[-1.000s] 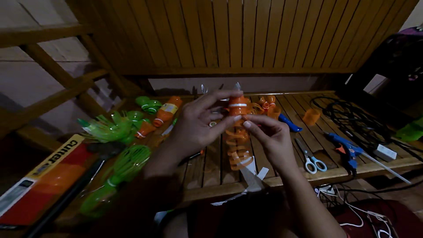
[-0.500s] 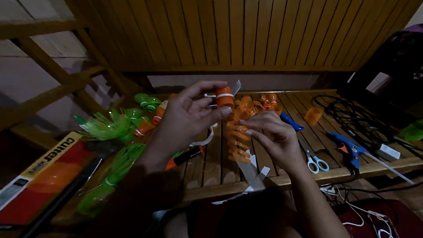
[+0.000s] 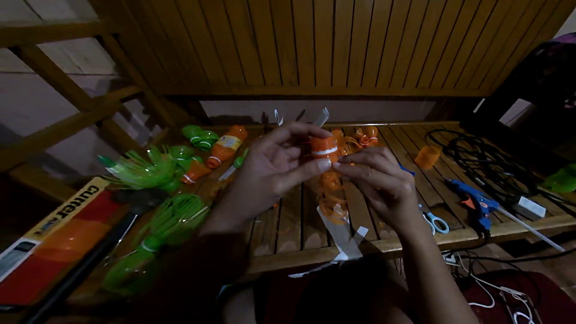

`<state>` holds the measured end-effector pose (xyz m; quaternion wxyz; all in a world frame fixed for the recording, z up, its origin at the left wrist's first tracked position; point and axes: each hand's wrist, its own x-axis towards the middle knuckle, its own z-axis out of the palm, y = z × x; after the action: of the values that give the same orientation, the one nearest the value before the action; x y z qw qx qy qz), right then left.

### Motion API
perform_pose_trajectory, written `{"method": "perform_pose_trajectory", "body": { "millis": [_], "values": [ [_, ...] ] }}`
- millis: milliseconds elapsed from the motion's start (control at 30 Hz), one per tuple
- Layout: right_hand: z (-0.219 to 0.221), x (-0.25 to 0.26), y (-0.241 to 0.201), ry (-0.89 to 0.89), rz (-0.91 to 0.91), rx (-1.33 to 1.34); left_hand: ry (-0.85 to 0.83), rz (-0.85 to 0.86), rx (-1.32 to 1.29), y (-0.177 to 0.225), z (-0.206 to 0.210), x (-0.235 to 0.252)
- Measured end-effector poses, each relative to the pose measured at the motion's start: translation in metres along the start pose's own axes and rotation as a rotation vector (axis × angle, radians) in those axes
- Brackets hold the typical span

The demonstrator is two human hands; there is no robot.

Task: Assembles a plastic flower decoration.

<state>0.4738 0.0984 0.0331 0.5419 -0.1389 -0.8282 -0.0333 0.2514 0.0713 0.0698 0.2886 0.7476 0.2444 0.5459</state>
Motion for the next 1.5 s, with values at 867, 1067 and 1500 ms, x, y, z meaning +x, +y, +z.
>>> {"method": "perform_pose_trajectory", "body": {
  "millis": [867, 1067, 1500],
  "values": [
    [-0.004, 0.001, -0.007, 0.031, -0.006, 0.015, -0.053, -0.215, 0.007, 0.006, -0.014, 0.000],
    [-0.004, 0.000, -0.008, 0.039, 0.011, 0.034, -0.074, -0.190, 0.065, 0.009, -0.015, 0.000],
    [-0.003, 0.000, -0.008, 0.045, 0.033, 0.057, -0.128, -0.094, -0.018, 0.004, -0.018, -0.001]
  ]
}}
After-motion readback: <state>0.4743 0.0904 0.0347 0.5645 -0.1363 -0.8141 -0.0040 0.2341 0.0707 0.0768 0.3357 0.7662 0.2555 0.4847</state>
